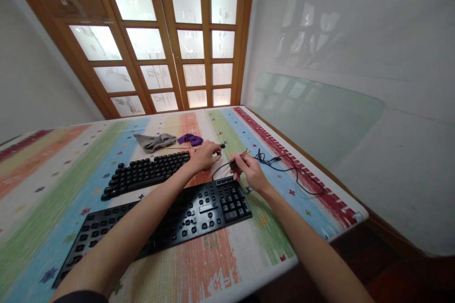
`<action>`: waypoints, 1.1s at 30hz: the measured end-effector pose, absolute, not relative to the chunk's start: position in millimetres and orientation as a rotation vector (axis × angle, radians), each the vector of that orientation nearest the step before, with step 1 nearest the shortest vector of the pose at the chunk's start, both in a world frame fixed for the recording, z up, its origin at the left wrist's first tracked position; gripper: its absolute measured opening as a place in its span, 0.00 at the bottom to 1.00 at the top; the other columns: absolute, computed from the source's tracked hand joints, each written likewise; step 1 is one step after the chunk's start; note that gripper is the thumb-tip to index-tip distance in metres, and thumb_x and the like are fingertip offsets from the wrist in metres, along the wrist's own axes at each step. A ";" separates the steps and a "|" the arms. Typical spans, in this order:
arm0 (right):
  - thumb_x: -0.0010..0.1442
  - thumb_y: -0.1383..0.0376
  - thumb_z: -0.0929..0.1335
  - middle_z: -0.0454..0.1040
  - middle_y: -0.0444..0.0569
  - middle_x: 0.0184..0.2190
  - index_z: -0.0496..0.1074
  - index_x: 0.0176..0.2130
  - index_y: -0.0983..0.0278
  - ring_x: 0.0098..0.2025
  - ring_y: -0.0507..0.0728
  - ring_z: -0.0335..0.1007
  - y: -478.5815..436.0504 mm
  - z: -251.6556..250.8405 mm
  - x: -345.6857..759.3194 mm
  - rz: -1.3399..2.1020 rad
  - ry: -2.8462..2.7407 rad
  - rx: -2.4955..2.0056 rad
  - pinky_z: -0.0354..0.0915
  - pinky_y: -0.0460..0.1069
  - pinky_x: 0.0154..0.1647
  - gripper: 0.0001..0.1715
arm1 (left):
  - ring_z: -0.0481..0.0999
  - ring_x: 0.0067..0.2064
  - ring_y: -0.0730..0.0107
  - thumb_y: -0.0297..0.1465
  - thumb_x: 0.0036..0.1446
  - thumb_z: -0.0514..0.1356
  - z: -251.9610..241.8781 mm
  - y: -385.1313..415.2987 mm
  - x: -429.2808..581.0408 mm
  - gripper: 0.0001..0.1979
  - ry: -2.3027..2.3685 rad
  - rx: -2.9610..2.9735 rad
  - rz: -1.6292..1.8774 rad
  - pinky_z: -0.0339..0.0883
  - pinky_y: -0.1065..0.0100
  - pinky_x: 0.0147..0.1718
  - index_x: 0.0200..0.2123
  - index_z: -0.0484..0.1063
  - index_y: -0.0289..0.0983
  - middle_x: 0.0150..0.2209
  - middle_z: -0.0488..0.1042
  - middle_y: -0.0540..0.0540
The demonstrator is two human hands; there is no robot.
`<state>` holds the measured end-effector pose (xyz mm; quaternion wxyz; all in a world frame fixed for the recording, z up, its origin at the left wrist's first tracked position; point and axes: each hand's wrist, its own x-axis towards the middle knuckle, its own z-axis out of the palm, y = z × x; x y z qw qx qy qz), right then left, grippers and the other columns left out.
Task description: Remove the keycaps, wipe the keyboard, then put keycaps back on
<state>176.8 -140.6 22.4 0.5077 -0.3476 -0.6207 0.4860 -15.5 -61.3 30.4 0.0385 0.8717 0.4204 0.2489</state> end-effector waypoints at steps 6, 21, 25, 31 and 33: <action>0.59 0.41 0.66 0.72 0.44 0.21 0.68 0.36 0.65 0.18 0.51 0.68 -140.9 23.4 177.2 1.169 -1.496 -0.821 0.64 0.46 0.17 0.29 | 0.73 0.40 0.57 0.24 0.51 0.60 29.0 -46.9 -10.5 0.09 1.327 2.711 0.676 0.67 0.60 0.43 0.34 0.79 0.36 0.33 0.77 0.42; 0.60 0.42 0.65 0.71 0.44 0.21 0.69 0.35 0.65 0.17 0.51 0.68 -142.9 25.7 178.3 1.106 -1.509 -0.836 0.63 0.46 0.17 0.28 | 0.69 0.43 0.56 0.22 0.52 0.58 17.8 -40.5 -6.4 0.10 1.417 2.769 0.641 0.67 0.58 0.44 0.28 0.79 0.36 0.35 0.74 0.40; 0.60 0.42 0.65 0.71 0.44 0.21 0.69 0.35 0.65 0.17 0.51 0.68 -143.0 25.7 178.6 1.110 -1.512 -0.846 0.63 0.46 0.18 0.28 | 0.69 0.43 0.57 0.23 0.52 0.59 16.1 -39.4 -6.4 0.08 1.448 2.767 0.654 0.66 0.59 0.44 0.28 0.78 0.37 0.34 0.72 0.41; 0.60 0.43 0.65 0.71 0.44 0.20 0.70 0.34 0.65 0.17 0.51 0.67 -143.8 27.1 179.1 1.084 -1.525 -0.865 0.61 0.46 0.18 0.28 | 0.69 0.43 0.56 0.24 0.53 0.59 14.6 -38.6 -6.9 0.07 1.487 2.761 0.670 0.66 0.59 0.44 0.29 0.77 0.36 0.35 0.71 0.41; 0.60 0.43 0.66 0.70 0.43 0.19 0.70 0.34 0.66 0.17 0.51 0.67 -144.0 27.6 179.1 1.077 -1.525 -0.870 0.61 0.46 0.18 0.28 | 0.69 0.43 0.56 0.24 0.53 0.59 13.9 -37.8 -7.4 0.07 1.499 2.757 0.683 0.66 0.59 0.43 0.30 0.77 0.36 0.34 0.71 0.41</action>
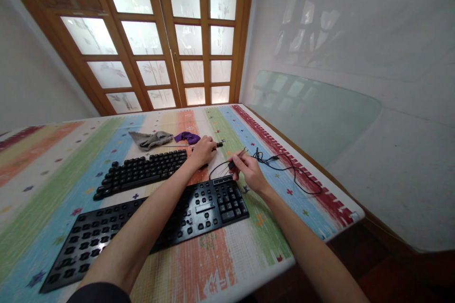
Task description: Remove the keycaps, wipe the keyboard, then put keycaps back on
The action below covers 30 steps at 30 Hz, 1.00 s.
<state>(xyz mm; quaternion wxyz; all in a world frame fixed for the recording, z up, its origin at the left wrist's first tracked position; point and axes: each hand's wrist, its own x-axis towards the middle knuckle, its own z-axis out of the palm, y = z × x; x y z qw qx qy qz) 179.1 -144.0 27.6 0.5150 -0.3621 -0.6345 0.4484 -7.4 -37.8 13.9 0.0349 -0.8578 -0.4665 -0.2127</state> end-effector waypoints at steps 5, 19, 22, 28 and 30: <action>0.59 0.42 0.66 0.71 0.44 0.19 0.71 0.34 0.66 0.17 0.51 0.66 -143.4 26.2 179.8 1.085 -1.515 -0.891 0.61 0.45 0.18 0.29 | 0.69 0.44 0.56 0.25 0.52 0.61 12.3 -39.5 -9.5 0.06 -1.452 -2.595 -0.711 0.67 0.59 0.43 0.34 0.77 0.36 0.36 0.71 0.42; 0.56 0.48 0.68 0.68 0.43 0.13 0.71 0.26 0.66 0.14 0.51 0.62 -140.0 29.8 195.3 1.209 -1.636 -0.880 0.58 0.45 0.14 0.23 | 0.72 0.43 0.61 0.28 0.60 0.58 12.5 -133.0 -21.2 0.06 -1.203 -2.810 -1.040 0.67 0.60 0.45 0.38 0.75 0.37 0.38 0.74 0.44; 0.56 0.50 0.68 0.66 0.42 0.12 0.70 0.24 0.66 0.13 0.50 0.61 -139.3 29.4 196.3 1.172 -1.694 -0.912 0.56 0.44 0.14 0.22 | 0.73 0.44 0.62 0.27 0.60 0.59 4.8 -158.9 -16.6 0.07 -1.129 -2.933 -1.089 0.68 0.61 0.45 0.40 0.75 0.36 0.40 0.75 0.43; 0.56 0.49 0.68 0.67 0.42 0.13 0.70 0.25 0.65 0.14 0.50 0.62 -138.7 24.4 194.3 1.128 -1.752 -0.955 0.58 0.44 0.14 0.22 | 0.74 0.46 0.61 0.28 0.61 0.59 -7.0 -171.8 -14.5 0.07 -1.168 -2.988 -1.269 0.69 0.58 0.48 0.40 0.76 0.36 0.43 0.76 0.42; 0.56 0.48 0.69 0.67 0.42 0.13 0.70 0.25 0.65 0.14 0.51 0.63 -137.8 22.8 195.3 1.123 -1.743 -0.972 0.59 0.45 0.14 0.22 | 0.74 0.46 0.61 0.28 0.60 0.59 -8.3 -171.0 -15.4 0.06 -1.165 -2.992 -1.293 0.69 0.57 0.49 0.39 0.76 0.36 0.43 0.76 0.42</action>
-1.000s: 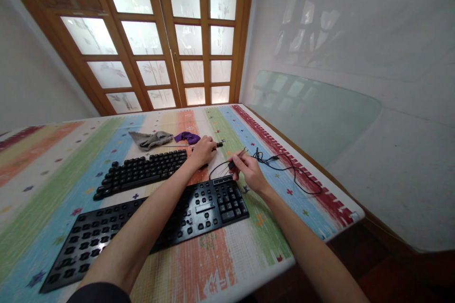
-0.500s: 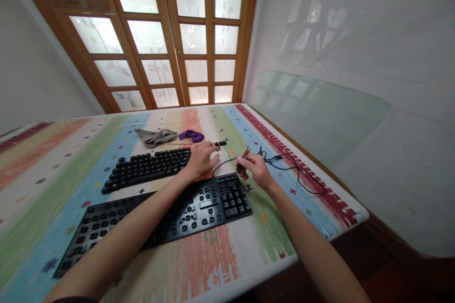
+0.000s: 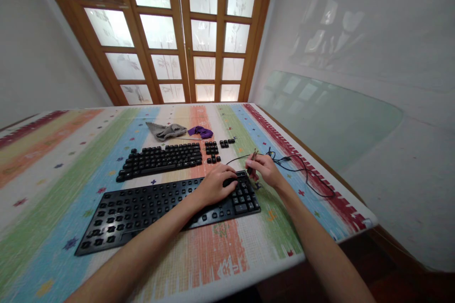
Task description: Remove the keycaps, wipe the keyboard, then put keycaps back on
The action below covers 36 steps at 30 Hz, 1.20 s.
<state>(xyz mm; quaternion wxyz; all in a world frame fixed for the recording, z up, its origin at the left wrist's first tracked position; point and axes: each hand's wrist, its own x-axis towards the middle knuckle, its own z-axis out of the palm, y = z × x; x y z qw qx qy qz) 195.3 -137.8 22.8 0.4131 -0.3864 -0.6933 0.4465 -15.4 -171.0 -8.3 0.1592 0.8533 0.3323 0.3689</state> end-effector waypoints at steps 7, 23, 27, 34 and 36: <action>0.55 0.46 0.69 0.69 0.43 0.14 0.70 0.26 0.65 0.14 0.51 0.63 -133.9 19.4 200.0 1.170 -1.743 -0.982 0.60 0.45 0.13 0.24 | 0.74 0.47 0.60 0.27 0.59 0.60 -7.0 -172.8 -15.5 0.06 0.959 2.427 1.051 0.68 0.57 0.50 0.40 0.76 0.36 0.44 0.76 0.42; 0.57 0.49 0.71 0.69 0.44 0.22 0.74 0.27 0.65 0.24 0.50 0.61 -140.0 27.6 198.1 1.230 -2.198 -0.753 0.57 0.45 0.24 0.22 | 0.73 0.47 0.61 0.26 0.59 0.59 -5.0 -173.9 -14.9 0.07 0.968 2.446 1.024 0.67 0.58 0.50 0.40 0.76 0.36 0.44 0.76 0.42; 0.55 0.49 0.71 0.69 0.43 0.22 0.75 0.28 0.65 0.23 0.50 0.61 -142.1 34.3 200.6 1.238 -2.207 -0.795 0.57 0.45 0.24 0.21 | 0.73 0.47 0.61 0.26 0.60 0.59 -5.4 -173.2 -14.9 0.06 0.961 2.441 1.025 0.68 0.58 0.50 0.40 0.76 0.36 0.43 0.76 0.42; 0.56 0.44 0.69 0.66 0.41 0.18 0.72 0.30 0.65 0.19 0.50 0.59 -138.9 26.2 193.6 1.216 -1.963 -0.945 0.53 0.45 0.19 0.26 | 0.73 0.47 0.60 0.26 0.59 0.60 -5.6 -172.8 -15.2 0.06 0.976 2.434 1.016 0.68 0.57 0.49 0.39 0.75 0.36 0.43 0.76 0.42; 0.57 0.43 0.68 0.65 0.41 0.17 0.71 0.29 0.65 0.18 0.49 0.58 -136.7 22.2 190.6 1.155 -1.927 -0.984 0.53 0.45 0.18 0.27 | 0.73 0.47 0.60 0.25 0.58 0.60 -5.6 -172.8 -15.1 0.06 0.974 2.437 1.007 0.68 0.58 0.50 0.39 0.75 0.36 0.43 0.76 0.43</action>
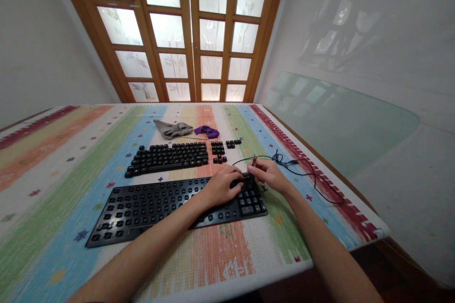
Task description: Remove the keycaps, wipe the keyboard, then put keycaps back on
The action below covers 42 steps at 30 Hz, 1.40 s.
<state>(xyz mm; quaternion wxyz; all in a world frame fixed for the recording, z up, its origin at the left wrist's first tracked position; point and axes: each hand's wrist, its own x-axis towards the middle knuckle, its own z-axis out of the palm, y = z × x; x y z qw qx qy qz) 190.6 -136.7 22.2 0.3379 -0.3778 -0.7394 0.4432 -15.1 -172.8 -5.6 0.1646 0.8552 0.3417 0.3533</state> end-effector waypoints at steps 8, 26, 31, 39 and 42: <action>0.53 0.39 0.68 0.62 0.39 0.15 0.68 0.31 0.64 0.16 0.48 0.53 -133.9 23.8 190.0 1.240 -1.612 -1.075 0.49 0.45 0.15 0.30 | 0.73 0.48 0.59 0.27 0.58 0.61 -3.1 -174.7 -15.9 0.12 0.995 2.415 1.005 0.67 0.57 0.51 0.46 0.73 0.36 0.45 0.75 0.42; 0.56 0.44 0.69 0.71 0.43 0.20 0.69 0.37 0.65 0.15 0.49 0.62 -139.0 22.9 190.2 1.371 -1.654 -0.865 0.54 0.45 0.15 0.27 | 0.76 0.41 0.64 0.29 0.58 0.62 -5.6 -171.5 -18.8 0.17 0.995 2.198 1.125 0.70 0.62 0.43 0.51 0.71 0.37 0.41 0.77 0.44; 0.56 0.43 0.69 0.71 0.44 0.22 0.68 0.37 0.63 0.18 0.51 0.66 -142.2 23.6 186.7 1.437 -1.596 -0.848 0.58 0.45 0.16 0.27 | 0.76 0.36 0.68 0.27 0.54 0.62 -7.7 -171.3 -18.9 0.15 1.049 2.196 1.217 0.71 0.66 0.39 0.46 0.74 0.37 0.36 0.77 0.47; 0.55 0.42 0.69 0.71 0.43 0.21 0.67 0.37 0.63 0.18 0.51 0.67 -144.1 23.9 182.1 1.422 -1.581 -0.828 0.59 0.45 0.15 0.28 | 0.74 0.31 0.72 0.28 0.53 0.62 -7.2 -172.2 -17.8 0.14 1.055 2.143 1.292 0.71 0.69 0.34 0.44 0.75 0.36 0.34 0.78 0.48; 0.55 0.42 0.70 0.71 0.43 0.22 0.67 0.38 0.62 0.18 0.51 0.67 -143.7 23.3 180.9 1.428 -1.575 -0.805 0.60 0.44 0.15 0.27 | 0.74 0.30 0.72 0.27 0.52 0.63 -7.9 -171.8 -17.6 0.15 1.067 2.119 1.308 0.70 0.69 0.32 0.45 0.74 0.36 0.32 0.77 0.49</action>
